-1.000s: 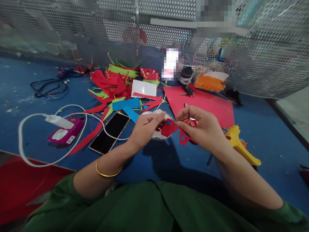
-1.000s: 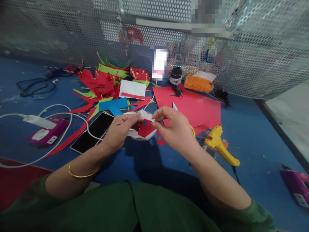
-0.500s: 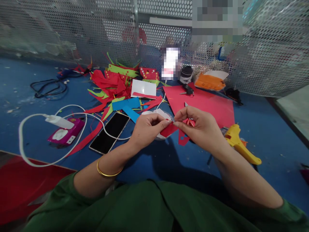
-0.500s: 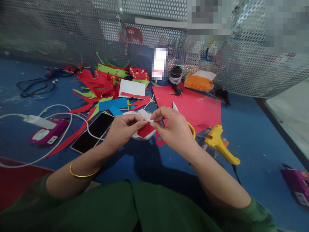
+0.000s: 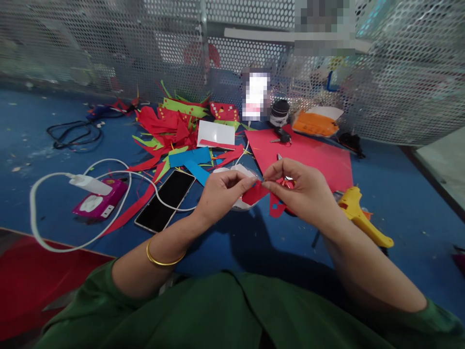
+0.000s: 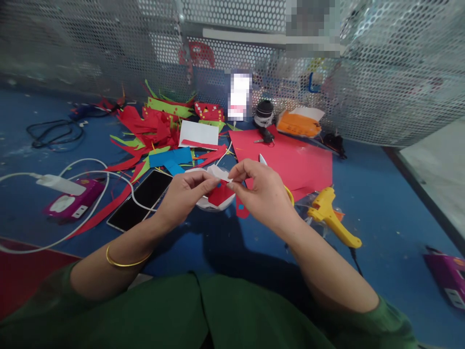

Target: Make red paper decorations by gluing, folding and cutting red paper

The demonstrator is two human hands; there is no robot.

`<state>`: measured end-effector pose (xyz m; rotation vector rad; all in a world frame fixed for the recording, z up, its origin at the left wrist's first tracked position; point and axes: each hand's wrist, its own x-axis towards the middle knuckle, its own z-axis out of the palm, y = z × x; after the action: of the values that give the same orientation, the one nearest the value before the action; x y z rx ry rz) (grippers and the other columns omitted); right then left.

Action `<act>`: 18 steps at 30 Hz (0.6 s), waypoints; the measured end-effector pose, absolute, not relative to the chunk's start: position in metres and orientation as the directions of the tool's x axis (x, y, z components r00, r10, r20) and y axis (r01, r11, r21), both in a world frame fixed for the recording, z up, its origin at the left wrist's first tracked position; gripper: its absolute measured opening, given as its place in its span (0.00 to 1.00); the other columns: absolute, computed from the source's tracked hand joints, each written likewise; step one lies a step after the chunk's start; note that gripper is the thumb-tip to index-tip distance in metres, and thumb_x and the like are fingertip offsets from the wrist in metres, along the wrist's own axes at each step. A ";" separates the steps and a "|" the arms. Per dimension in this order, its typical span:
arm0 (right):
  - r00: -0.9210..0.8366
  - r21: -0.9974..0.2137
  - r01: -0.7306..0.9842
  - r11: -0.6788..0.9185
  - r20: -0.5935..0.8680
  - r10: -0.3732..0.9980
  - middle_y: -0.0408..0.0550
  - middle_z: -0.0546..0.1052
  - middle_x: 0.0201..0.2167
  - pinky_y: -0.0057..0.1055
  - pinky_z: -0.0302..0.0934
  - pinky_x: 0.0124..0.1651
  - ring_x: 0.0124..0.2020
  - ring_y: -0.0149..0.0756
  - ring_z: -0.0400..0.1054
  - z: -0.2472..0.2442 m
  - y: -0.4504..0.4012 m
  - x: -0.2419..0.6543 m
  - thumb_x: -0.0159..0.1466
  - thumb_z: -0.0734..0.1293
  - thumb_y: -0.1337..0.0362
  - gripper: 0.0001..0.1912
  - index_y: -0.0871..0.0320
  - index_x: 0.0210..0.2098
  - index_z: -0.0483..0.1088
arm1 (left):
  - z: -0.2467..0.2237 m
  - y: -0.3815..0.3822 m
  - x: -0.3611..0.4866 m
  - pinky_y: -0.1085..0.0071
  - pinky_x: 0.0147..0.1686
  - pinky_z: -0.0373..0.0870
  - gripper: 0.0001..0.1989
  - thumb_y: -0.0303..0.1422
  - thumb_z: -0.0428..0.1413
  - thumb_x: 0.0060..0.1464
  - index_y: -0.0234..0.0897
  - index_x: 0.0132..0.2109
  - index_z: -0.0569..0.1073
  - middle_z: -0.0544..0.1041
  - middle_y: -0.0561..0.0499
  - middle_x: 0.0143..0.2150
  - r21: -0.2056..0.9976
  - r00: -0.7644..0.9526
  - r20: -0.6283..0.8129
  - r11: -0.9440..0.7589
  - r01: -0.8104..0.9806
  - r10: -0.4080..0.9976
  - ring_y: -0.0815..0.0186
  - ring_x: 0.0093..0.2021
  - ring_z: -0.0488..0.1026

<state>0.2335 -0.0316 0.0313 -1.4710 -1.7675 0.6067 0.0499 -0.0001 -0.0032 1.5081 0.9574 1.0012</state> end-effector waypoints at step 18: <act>-0.040 -0.696 0.660 0.283 0.344 0.938 0.47 0.80 0.34 0.37 0.66 0.41 0.37 0.40 0.74 0.035 -0.031 0.239 0.62 0.69 0.60 0.06 0.55 0.35 0.72 | 0.005 -0.002 0.047 0.74 0.27 0.68 0.09 0.37 0.64 0.51 0.35 0.30 0.77 0.78 0.52 0.25 1.000 0.414 -0.009 -0.004 0.031 0.910 0.71 0.25 0.72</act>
<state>0.2388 -0.0308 0.0353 -1.4523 -1.7744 0.4519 0.0471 -0.0024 0.0048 1.4022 0.9107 0.8720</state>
